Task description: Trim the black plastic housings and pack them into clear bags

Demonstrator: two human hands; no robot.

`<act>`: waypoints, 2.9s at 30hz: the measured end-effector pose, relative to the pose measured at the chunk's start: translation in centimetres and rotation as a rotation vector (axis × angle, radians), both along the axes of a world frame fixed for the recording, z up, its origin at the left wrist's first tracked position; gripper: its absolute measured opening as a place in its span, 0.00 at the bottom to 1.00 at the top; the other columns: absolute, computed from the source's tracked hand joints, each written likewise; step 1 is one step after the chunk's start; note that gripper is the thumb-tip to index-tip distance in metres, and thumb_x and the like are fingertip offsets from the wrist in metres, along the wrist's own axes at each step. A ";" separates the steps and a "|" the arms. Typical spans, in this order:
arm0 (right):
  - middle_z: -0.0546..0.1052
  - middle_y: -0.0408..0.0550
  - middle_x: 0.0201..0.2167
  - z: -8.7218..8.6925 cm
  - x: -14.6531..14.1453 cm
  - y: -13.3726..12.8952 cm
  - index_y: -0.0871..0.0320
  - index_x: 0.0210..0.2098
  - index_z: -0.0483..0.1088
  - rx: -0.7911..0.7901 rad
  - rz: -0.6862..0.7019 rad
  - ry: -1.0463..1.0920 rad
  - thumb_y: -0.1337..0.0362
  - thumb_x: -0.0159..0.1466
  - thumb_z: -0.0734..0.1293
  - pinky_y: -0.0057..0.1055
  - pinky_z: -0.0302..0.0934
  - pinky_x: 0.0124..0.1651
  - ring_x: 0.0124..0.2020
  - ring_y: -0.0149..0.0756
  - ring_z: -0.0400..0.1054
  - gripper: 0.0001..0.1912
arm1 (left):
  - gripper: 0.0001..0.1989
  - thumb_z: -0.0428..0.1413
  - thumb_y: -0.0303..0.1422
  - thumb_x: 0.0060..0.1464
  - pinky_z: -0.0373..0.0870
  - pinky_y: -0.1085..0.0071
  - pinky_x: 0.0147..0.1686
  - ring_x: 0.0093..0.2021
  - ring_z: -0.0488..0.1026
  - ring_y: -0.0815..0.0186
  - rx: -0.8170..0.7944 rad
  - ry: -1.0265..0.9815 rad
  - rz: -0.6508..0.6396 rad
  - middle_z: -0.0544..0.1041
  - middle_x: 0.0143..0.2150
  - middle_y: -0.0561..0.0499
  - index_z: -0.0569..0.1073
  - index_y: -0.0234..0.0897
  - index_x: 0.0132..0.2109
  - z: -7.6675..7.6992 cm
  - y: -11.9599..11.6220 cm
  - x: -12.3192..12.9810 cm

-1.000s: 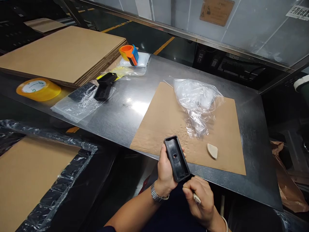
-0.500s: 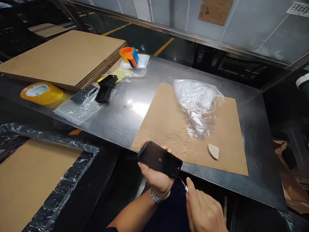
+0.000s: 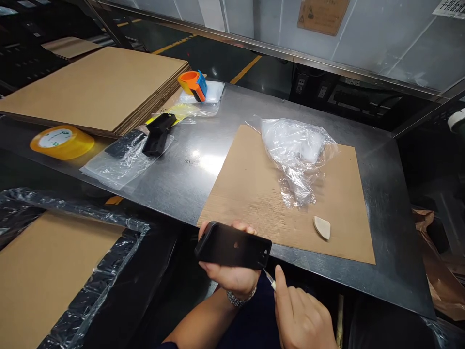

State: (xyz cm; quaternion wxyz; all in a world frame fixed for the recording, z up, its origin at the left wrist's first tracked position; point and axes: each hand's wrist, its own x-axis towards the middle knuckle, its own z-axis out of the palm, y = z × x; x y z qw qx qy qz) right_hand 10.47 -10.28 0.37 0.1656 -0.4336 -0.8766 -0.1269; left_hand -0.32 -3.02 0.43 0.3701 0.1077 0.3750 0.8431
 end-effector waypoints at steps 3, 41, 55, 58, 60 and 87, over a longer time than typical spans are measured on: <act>0.62 0.40 0.13 -0.1 0.0 0.0 0.76 0.43 0.70 0.000 -0.007 0.001 0.73 0.61 0.60 0.28 0.47 0.19 0.14 0.24 0.55 0.14 | 0.17 0.45 0.51 0.52 0.66 0.70 0.29 0.26 0.65 0.67 -0.028 0.014 0.015 0.72 0.27 0.55 0.70 0.57 0.46 0.2 0.0 -0.1; 0.61 0.40 0.14 0.0 0.2 -0.4 0.68 0.45 0.70 -0.058 -0.046 0.105 0.76 0.64 0.56 0.25 0.46 0.17 0.14 0.23 0.54 0.15 | 0.16 0.45 0.48 0.53 0.67 0.68 0.29 0.26 0.66 0.67 0.001 0.058 -0.009 0.73 0.28 0.55 0.69 0.59 0.46 -0.1 -0.8 -0.3; 0.60 0.42 0.14 0.3 0.9 0.0 0.71 0.47 0.68 -0.019 0.005 -0.110 0.76 0.60 0.54 0.29 0.43 0.20 0.15 0.27 0.53 0.19 | 0.19 0.46 0.49 0.53 0.68 0.70 0.31 0.29 0.69 0.67 -0.086 -0.052 -0.063 0.73 0.31 0.54 0.69 0.52 0.48 -0.2 -0.4 0.1; 0.60 0.42 0.15 0.8 1.2 0.5 0.71 0.47 0.68 -0.009 0.034 -0.156 0.75 0.60 0.53 0.31 0.41 0.22 0.16 0.29 0.53 0.20 | 0.21 0.45 0.49 0.55 0.69 0.71 0.30 0.30 0.70 0.67 -0.195 -0.081 -0.165 0.73 0.33 0.52 0.66 0.48 0.53 -0.6 -0.3 -0.1; 0.60 0.43 0.15 1.1 1.5 0.8 0.70 0.48 0.68 -0.019 0.035 -0.156 0.75 0.60 0.52 0.32 0.41 0.23 0.16 0.30 0.53 0.21 | 0.23 0.44 0.48 0.56 0.68 0.72 0.30 0.30 0.71 0.67 -0.267 -0.103 -0.249 0.73 0.33 0.51 0.64 0.45 0.55 -0.8 -0.2 -0.3; 0.69 0.46 0.28 -0.6 3.1 3.9 0.59 0.42 0.69 -0.434 0.378 0.598 0.74 0.60 0.60 0.28 0.48 0.28 0.26 0.29 0.57 0.12 | 0.28 0.43 0.49 0.56 0.67 0.74 0.22 0.20 0.70 0.68 -0.711 -0.605 -0.981 0.73 0.21 0.46 0.73 0.28 0.30 -1.6 0.0 0.0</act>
